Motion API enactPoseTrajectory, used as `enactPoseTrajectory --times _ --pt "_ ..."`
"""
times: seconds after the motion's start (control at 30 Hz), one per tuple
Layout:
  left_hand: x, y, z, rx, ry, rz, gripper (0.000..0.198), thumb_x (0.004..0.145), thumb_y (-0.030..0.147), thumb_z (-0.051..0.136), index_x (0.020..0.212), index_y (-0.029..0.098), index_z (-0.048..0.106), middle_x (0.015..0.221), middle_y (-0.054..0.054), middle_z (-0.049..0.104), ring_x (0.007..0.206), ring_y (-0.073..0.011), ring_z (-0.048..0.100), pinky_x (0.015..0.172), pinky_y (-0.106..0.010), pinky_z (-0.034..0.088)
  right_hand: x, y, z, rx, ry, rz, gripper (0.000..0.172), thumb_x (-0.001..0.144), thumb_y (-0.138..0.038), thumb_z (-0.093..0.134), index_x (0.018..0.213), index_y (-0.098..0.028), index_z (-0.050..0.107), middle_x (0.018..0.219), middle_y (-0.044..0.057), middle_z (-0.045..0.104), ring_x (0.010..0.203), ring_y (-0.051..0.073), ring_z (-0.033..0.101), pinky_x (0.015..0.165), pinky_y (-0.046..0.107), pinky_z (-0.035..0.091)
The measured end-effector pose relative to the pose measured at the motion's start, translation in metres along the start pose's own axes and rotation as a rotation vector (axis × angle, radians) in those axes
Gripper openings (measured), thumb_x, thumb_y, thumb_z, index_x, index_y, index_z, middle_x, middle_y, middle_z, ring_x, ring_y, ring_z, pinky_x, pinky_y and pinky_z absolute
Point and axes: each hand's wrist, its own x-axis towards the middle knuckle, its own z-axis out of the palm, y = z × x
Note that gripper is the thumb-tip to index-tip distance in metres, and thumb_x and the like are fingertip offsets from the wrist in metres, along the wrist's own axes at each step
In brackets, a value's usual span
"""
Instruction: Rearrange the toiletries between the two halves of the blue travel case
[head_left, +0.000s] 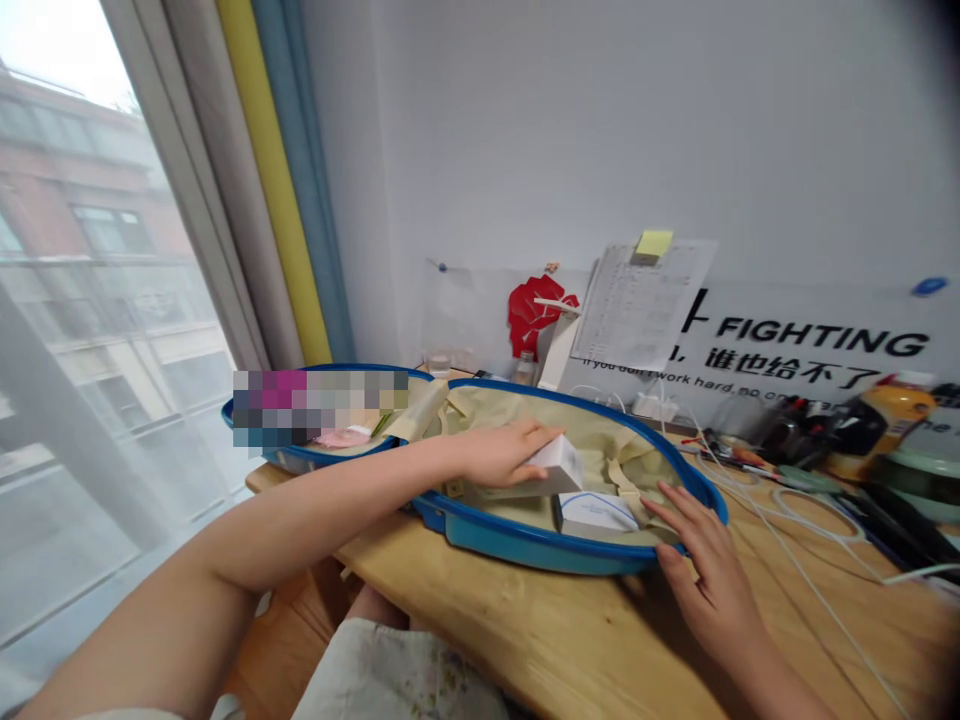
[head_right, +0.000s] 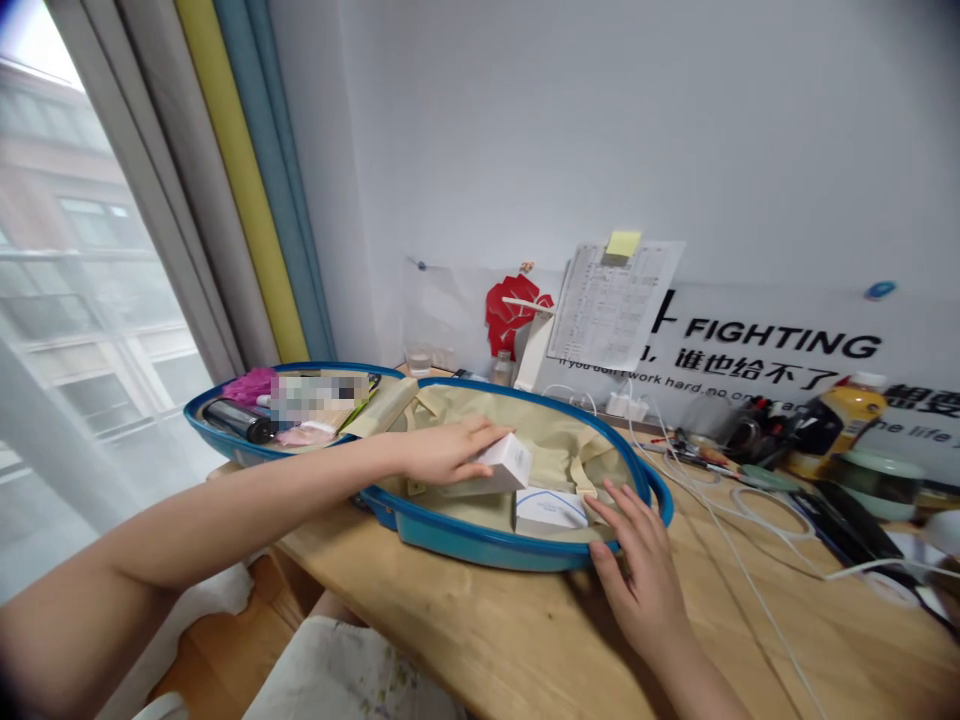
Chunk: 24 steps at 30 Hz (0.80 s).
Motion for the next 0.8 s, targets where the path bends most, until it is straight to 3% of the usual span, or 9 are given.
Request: enactPoseTrajectory --times 0.33,0.63,0.8 --pt "0.005 -0.006 0.014 0.152 -0.202 -0.106 0.065 0.09 0.038 0.048 0.143 0.01 0.024 0.132 -0.019 0.045 0.115 -0.0253 0.052 0.094 -0.031 0.04 0.001 -0.004 -0.001 0.015 -0.002 0.024 0.039 0.091 -0.041 0.036 0.123 -0.026 0.053 0.134 0.009 0.05 0.127 0.028 0.044 0.099 0.053 0.039" --pt "0.031 -0.007 0.026 0.243 -0.325 -0.1 0.057 0.082 0.044 0.061 0.127 0.013 0.046 0.118 -0.017 0.056 0.109 -0.0275 0.055 0.085 -0.032 0.044 0.001 -0.002 0.0 0.008 0.002 0.016 0.04 0.091 -0.043 0.036 0.123 -0.026 0.054 0.132 0.009 0.052 0.125 0.029 0.045 0.098 0.054 0.039" --pt "0.04 -0.007 0.037 0.24 -0.389 -0.092 0.054 0.081 0.045 0.062 0.124 0.015 0.049 0.118 -0.016 0.057 0.109 -0.0279 0.056 0.082 -0.033 0.047 0.003 -0.004 -0.001 0.005 0.02 -0.026 0.039 0.091 -0.041 0.036 0.123 -0.026 0.053 0.132 0.008 0.052 0.124 0.029 0.046 0.098 0.053 0.04"
